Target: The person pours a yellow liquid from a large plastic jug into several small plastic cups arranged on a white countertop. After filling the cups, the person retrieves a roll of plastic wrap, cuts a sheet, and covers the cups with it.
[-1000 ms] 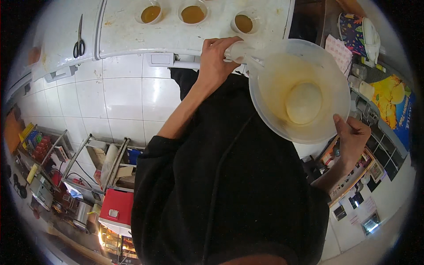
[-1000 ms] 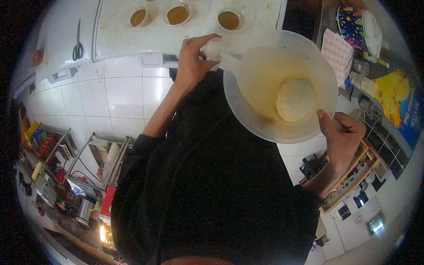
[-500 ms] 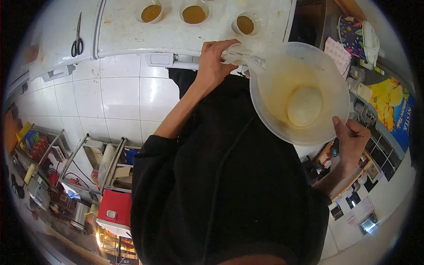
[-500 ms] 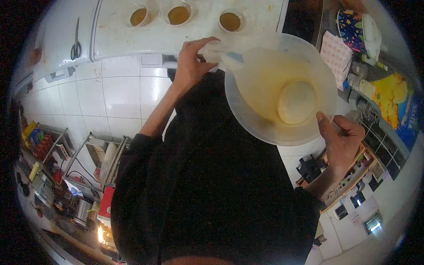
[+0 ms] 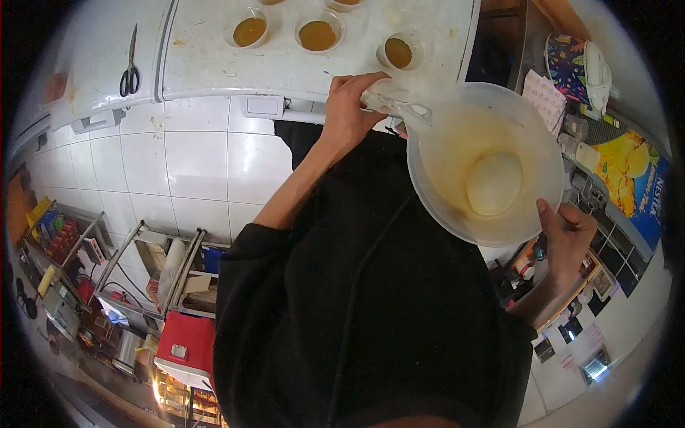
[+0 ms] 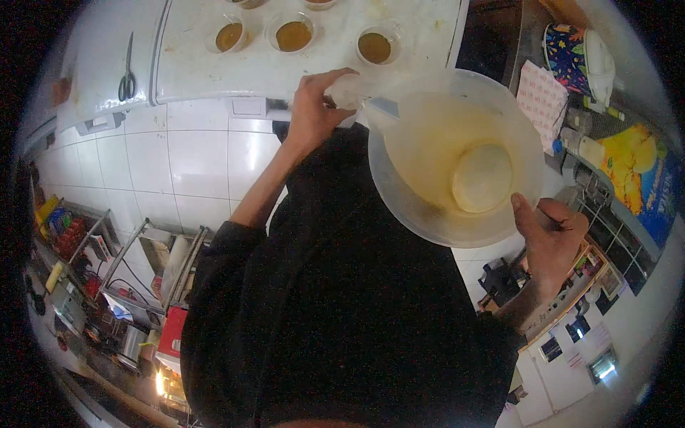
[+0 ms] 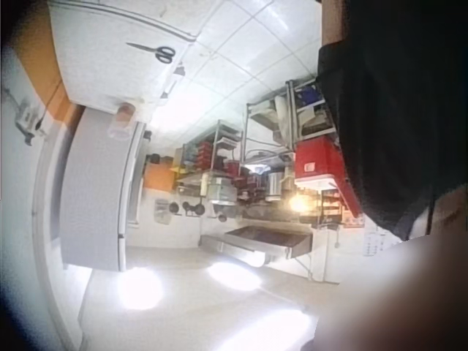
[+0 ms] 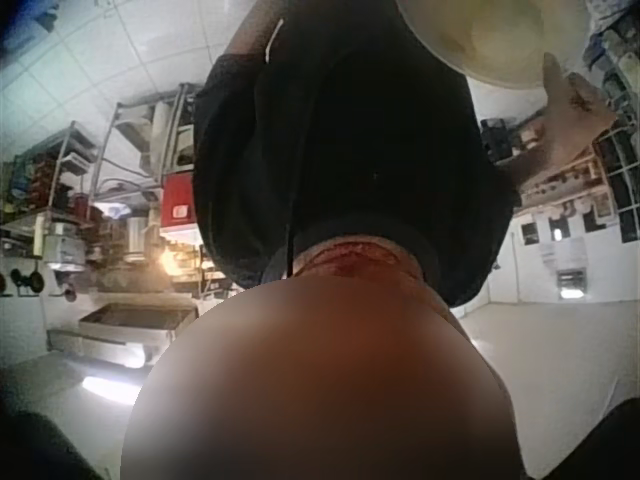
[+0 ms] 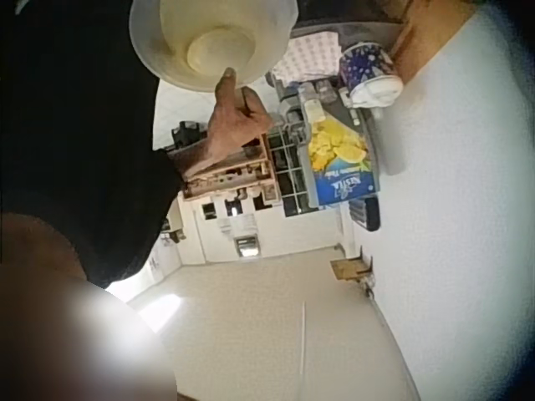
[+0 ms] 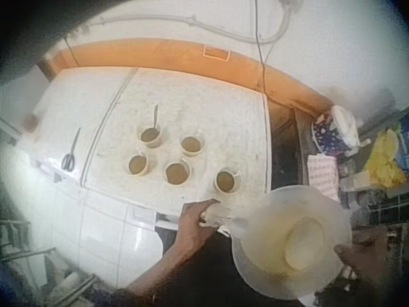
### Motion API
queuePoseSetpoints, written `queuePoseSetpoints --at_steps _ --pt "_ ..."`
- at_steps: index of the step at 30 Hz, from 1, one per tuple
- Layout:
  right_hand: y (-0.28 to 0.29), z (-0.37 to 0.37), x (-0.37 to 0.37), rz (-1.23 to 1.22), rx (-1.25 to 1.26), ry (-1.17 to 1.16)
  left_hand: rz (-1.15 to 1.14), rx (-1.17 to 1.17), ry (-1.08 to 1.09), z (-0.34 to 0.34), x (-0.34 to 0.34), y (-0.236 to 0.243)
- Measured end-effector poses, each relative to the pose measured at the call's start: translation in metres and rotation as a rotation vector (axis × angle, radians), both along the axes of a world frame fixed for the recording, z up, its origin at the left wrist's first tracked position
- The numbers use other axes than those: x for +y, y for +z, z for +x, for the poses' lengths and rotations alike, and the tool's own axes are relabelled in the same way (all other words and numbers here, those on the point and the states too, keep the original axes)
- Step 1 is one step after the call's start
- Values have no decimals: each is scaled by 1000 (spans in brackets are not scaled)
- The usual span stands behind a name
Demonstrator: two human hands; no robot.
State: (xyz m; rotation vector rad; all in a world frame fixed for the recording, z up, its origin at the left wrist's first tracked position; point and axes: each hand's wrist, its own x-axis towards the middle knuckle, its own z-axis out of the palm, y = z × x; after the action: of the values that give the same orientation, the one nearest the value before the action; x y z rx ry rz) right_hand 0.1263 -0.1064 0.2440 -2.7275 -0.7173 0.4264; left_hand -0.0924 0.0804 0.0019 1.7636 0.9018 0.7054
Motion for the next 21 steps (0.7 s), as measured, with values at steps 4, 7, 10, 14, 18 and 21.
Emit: queuePoseSetpoints --at_steps 4,7,10,14,18,21 --pt "3 3 1 -28 -1 33 -64 -25 7 3 -1 5" --pt "6 -3 6 11 -22 35 -47 -34 11 4 -3 3" --pt "1 -5 3 33 -71 35 -46 -19 18 4 -4 3" --pt "6 3 5 -113 34 -13 -53 -12 26 4 -3 5" --pt "4 -2 5 -64 -8 -32 -61 -6 30 3 -3 8" --pt "4 4 3 -65 113 -59 -153 0 26 5 -5 9"
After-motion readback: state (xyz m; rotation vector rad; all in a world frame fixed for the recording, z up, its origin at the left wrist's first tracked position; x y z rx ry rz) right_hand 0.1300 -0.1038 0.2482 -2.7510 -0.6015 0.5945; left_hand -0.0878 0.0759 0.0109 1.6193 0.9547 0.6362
